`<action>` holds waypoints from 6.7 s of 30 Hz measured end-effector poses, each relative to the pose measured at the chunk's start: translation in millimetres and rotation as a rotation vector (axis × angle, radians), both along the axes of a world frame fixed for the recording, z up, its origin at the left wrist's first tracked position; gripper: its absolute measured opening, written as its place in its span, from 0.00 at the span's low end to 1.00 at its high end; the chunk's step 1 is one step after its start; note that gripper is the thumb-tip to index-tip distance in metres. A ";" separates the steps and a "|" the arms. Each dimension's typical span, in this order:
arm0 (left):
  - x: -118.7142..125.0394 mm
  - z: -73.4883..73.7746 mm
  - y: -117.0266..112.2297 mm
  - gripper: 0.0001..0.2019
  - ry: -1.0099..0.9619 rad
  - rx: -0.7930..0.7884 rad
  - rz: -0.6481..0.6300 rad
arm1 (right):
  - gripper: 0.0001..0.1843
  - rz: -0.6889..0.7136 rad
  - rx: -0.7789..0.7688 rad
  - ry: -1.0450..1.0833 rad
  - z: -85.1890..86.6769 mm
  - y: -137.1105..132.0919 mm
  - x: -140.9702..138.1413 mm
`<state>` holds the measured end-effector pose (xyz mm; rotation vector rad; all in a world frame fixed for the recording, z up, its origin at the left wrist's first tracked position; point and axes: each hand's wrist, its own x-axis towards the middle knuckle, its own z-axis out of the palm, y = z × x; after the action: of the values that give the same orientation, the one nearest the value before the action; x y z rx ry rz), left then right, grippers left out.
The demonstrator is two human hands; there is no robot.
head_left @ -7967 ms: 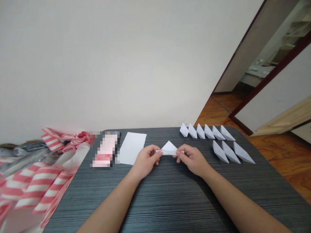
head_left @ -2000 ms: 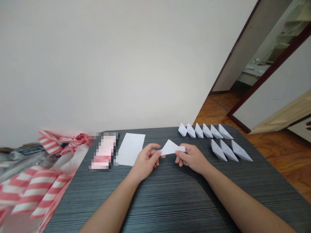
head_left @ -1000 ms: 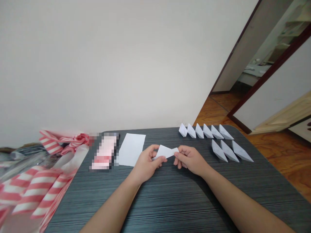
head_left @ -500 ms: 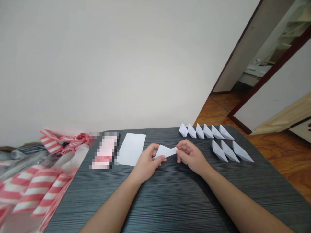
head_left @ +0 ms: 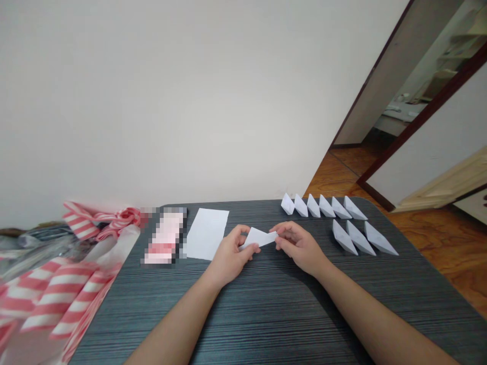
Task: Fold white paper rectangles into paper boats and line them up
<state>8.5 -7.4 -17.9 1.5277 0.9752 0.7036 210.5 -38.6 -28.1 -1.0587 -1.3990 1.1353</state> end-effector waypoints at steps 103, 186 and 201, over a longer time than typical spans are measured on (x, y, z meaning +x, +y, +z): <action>0.0 4.3 -2.4 0.13 0.158 0.106 -0.073 | 0.10 0.012 0.151 -0.463 15.1 -2.6 -9.2; 0.2 13.8 -2.6 0.15 0.134 0.078 -0.131 | 0.13 0.142 -0.132 -0.372 11.6 -8.5 -14.0; -0.1 16.1 -2.6 0.14 0.091 -0.019 -0.116 | 0.10 0.113 -0.107 -0.334 9.7 -7.7 -10.3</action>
<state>8.4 -10.0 -1.8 1.5972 0.9493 0.5452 200.2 -46.3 -18.4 -1.3047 -1.6911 1.1624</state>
